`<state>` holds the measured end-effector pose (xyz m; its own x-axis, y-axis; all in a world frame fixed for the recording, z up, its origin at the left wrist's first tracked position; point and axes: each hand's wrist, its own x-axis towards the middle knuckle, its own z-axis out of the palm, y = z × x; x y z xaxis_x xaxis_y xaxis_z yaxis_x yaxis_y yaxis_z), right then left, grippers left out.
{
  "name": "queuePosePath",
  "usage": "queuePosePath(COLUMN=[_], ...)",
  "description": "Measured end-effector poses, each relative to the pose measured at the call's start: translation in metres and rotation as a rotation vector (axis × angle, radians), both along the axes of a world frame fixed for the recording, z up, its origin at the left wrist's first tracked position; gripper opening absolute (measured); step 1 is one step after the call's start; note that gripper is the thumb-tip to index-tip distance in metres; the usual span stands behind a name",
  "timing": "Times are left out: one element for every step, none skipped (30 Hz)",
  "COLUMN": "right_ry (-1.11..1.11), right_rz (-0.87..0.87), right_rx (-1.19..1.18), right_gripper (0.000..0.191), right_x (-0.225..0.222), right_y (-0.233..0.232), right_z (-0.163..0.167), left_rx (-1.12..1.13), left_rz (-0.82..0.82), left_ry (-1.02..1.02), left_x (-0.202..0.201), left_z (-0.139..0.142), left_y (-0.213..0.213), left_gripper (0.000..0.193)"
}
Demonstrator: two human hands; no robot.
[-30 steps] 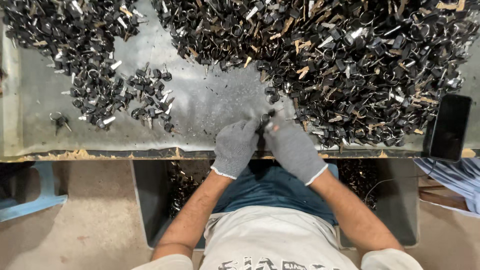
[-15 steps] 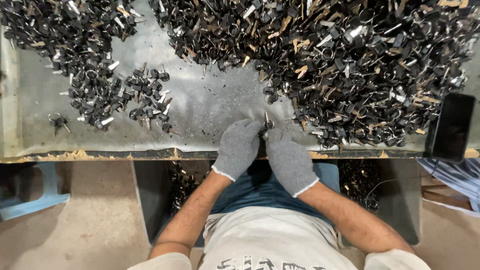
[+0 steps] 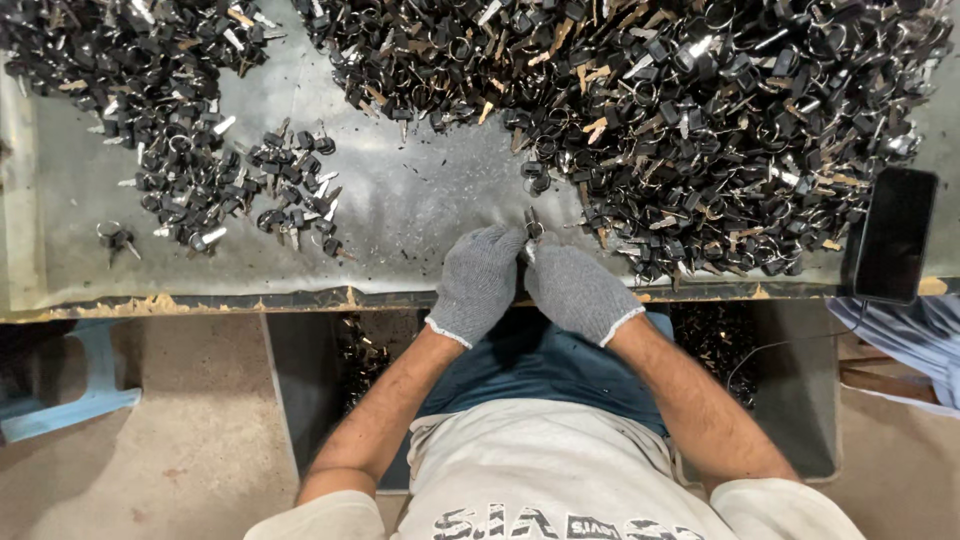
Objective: The person, wearing gray work gloves, picks small black metal components one at a time from a large pile on the workbench, briefly handles each piece, and drops selected pieces into a bin below the table while a growing pile of sorted pieces accumulates on the bench.
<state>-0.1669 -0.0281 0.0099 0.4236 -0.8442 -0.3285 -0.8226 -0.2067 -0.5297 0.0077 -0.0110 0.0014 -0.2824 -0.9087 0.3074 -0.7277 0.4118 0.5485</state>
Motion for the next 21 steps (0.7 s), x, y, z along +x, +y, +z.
queuePosePath(right_ry=[0.016,0.028,0.038,-0.016,-0.067,-0.120,-0.115,-0.112,-0.107,-0.083,-0.058,-0.033,0.039,0.110,0.180,0.108,0.033,-0.043,-0.027,-0.009,0.012], right_rz=[0.094,0.181,0.261,0.168,0.075,-0.015,-0.035,-0.050,-0.059,-0.069,-0.079,-0.091,-0.017,0.054,0.126,0.136,0.147,0.156,0.140,0.122,0.103], right_rx=[-0.029,-0.056,-0.079,-0.080,-0.092,-0.110,-0.165,-0.217,-0.269,-0.267,-0.259,-0.251,-0.194,-0.137,-0.081,-0.121,-0.158,-0.189,-0.143,-0.098,-0.054], right_gripper=[0.027,0.024,0.024,0.025,0.027,0.030,0.028,0.026,0.025,0.025,0.027,0.028,0.025,0.022,0.021,0.020,0.020,0.020,0.022,0.026,0.030], right_x=[0.000,0.000,-0.001,-0.002,-0.003,-0.004,-0.006,-0.007,-0.009,-0.009,-0.008,-0.009,-0.008,-0.006,-0.004,0.001,0.005,0.010,0.015,0.017,0.018], right_y=[-0.001,-0.001,-0.001,0.001,0.003,0.006,0.010,0.015,0.019,0.021,0.025,0.027,0.028,0.030,0.031,0.031,0.031,0.032,0.032,0.032,0.032], right_z=[0.001,0.002,0.003,0.005,0.007,0.009,0.011,0.014,0.017,0.020,0.023,0.026,0.028,0.030,0.032,0.033,0.033,0.034,0.034,0.036,0.036], left_rx=[0.020,0.011,0.007,0.004,0.056,0.103,0.154,0.177,0.199,0.225,0.291,0.357,0.418,0.342,0.265,0.186,0.026,-0.128,-0.278,-0.097,0.082], left_rz=[0.008,0.024,0.032,0.037,0.068,0.101,0.136,0.141,0.151,0.165,0.169,0.170,0.169,0.156,0.144,0.134,0.066,-0.006,-0.082,-0.066,-0.054], left_ry=[-0.009,0.015,0.037,0.064,0.102,0.140,0.177,0.150,0.127,0.107,0.099,0.090,0.081,0.065,0.047,0.030,0.020,0.007,-0.007,0.023,0.055], left_x=[0.000,0.000,0.001,0.001,0.001,0.002,0.003,0.004,0.005,0.007,0.009,0.013,0.016,0.020,0.024,0.025,0.026,0.024,0.022,0.019,0.016], left_z=[0.000,0.001,0.001,0.002,0.004,0.006,0.008,0.011,0.013,0.016,0.018,0.021,0.023,0.024,0.026,0.027,0.027,0.027,0.026,0.025,0.024], left_y=[0.000,0.001,0.001,0.002,0.002,0.003,0.004,0.004,0.005,0.005,0.006,0.006,0.004,0.001,-0.003,-0.008,-0.015,-0.022,-0.028,-0.032,-0.035], left_gripper=[0.023,0.026,0.028,0.031,0.038,0.046,0.055,0.057,0.060,0.064,0.063,0.062,0.062,0.061,0.061,0.062,0.062,0.062,0.063,0.061,0.058])
